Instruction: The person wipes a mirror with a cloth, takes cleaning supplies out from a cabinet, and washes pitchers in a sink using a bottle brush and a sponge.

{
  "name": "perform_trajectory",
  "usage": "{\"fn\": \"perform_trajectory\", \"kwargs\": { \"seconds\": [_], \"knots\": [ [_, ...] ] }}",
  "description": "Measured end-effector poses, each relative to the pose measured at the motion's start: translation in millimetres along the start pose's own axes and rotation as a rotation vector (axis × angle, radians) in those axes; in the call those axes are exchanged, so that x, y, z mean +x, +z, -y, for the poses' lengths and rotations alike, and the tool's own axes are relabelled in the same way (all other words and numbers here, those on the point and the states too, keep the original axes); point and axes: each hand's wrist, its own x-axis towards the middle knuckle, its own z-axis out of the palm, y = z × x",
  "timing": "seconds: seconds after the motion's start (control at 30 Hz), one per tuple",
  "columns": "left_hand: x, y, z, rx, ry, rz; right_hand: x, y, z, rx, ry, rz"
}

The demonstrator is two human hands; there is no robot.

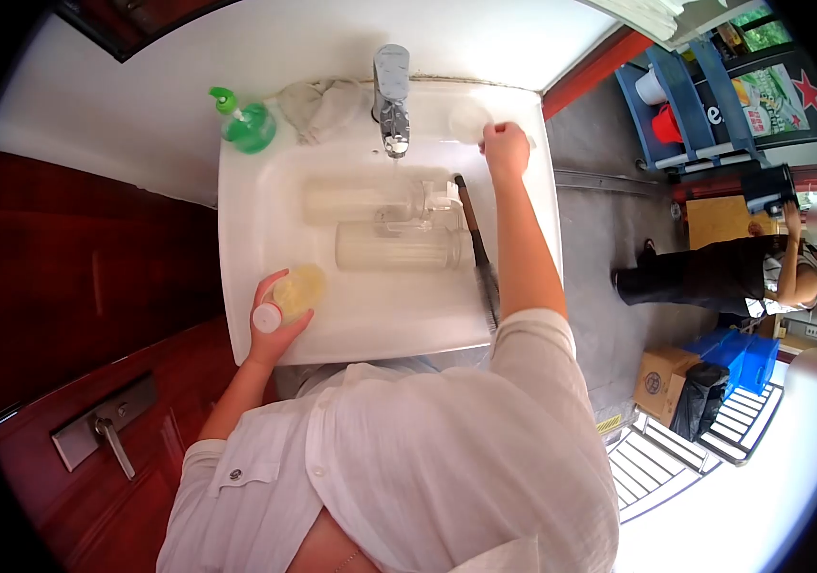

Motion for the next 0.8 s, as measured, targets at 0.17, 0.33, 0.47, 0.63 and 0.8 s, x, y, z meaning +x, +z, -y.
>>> {"fn": "perform_trajectory", "kwargs": {
  "seconds": [0.17,0.33,0.47,0.63,0.8],
  "knots": [
    [1.5,1.6,0.5,-0.001,0.007,0.0,3.6,8.3,2.0,0.071,-0.013,-0.036],
    [0.8,0.3,-2.2,-0.035,-0.016,-0.043,-61.7,23.8,-21.0,-0.421,-0.532,0.515],
    [3.2,0.5,-1.8,-0.005,-0.026,-0.01,-58.3,44.0,-39.6,-0.685,-0.496,0.651],
    [4.8,0.9,-2.2,0.001,-0.023,-0.006,-51.9,-23.4,-7.5,-0.375,-0.386,0.42],
    [8.4,1.9,-0.3,-0.004,-0.031,0.017,-6.2,-37.1,18.5,-0.216,-0.4,-0.133]
  ]
}}
